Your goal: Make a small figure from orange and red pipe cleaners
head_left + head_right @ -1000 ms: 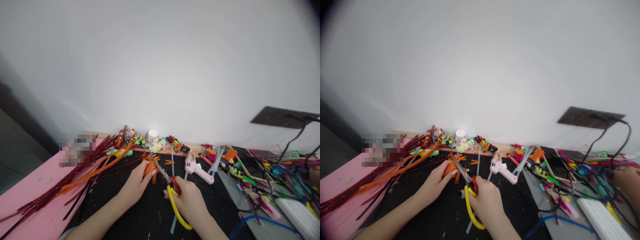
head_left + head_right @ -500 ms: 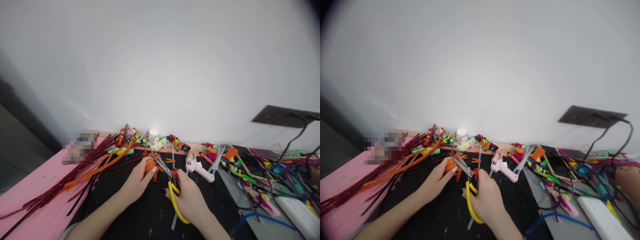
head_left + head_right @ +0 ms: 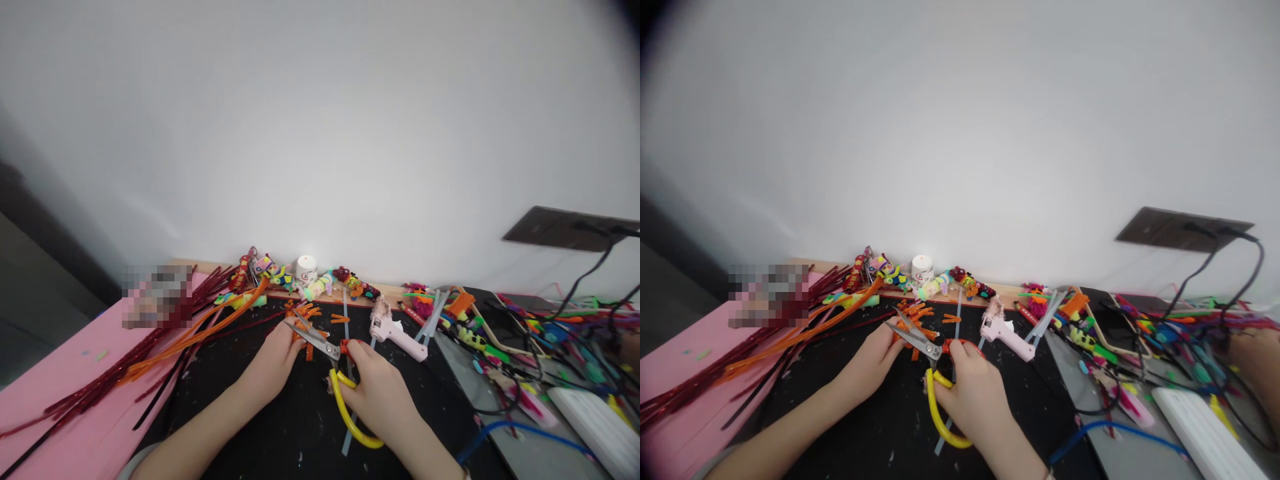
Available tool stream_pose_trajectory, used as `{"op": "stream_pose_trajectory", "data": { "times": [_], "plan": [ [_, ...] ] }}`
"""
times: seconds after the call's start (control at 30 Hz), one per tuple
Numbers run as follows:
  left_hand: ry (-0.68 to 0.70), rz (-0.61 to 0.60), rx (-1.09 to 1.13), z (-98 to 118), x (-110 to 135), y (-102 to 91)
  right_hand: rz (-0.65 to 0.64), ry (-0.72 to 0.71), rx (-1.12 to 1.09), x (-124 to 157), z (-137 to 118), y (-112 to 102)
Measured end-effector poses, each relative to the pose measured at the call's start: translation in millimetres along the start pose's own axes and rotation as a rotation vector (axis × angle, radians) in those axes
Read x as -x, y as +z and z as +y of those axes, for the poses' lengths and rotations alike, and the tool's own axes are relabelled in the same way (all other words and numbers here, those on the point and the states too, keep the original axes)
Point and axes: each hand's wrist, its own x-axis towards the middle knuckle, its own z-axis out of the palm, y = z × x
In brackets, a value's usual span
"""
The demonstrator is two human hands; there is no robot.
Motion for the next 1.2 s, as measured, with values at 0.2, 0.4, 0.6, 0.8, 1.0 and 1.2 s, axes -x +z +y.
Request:
{"op": "stream_pose_trajectory", "data": {
  "times": [0.2,0.4,0.6,0.8,1.0,1.2],
  "plan": [
    [-0.033,0.001,-0.044,-0.6,0.5,0.8,0.006,-0.001,0.039,0.9,0.4,1.8],
    [-0.022,-0.026,-0.029,-0.4,0.6,0.3,0.001,0.01,0.117,-0.2,-0.4,3.4],
    [-0.039,-0.001,0.006,3.4,-0.4,-0.8,0.076,0.031,0.061,-1.3,4.8,7.6],
    [-0.054,0.018,0.042,4.8,-0.7,-3.1,0.1,0.026,-0.023,1.5,2.7,4.9],
    [-0.032,-0.002,0.087,2.7,-0.2,-2.4,0.027,0.019,-0.02,3.7,-4.0,11.5],
    [-0.002,-0.027,0.076,1.9,0.8,-1.8,-0.007,0.039,-0.06,3.7,-2.1,11.7]
  ]
}}
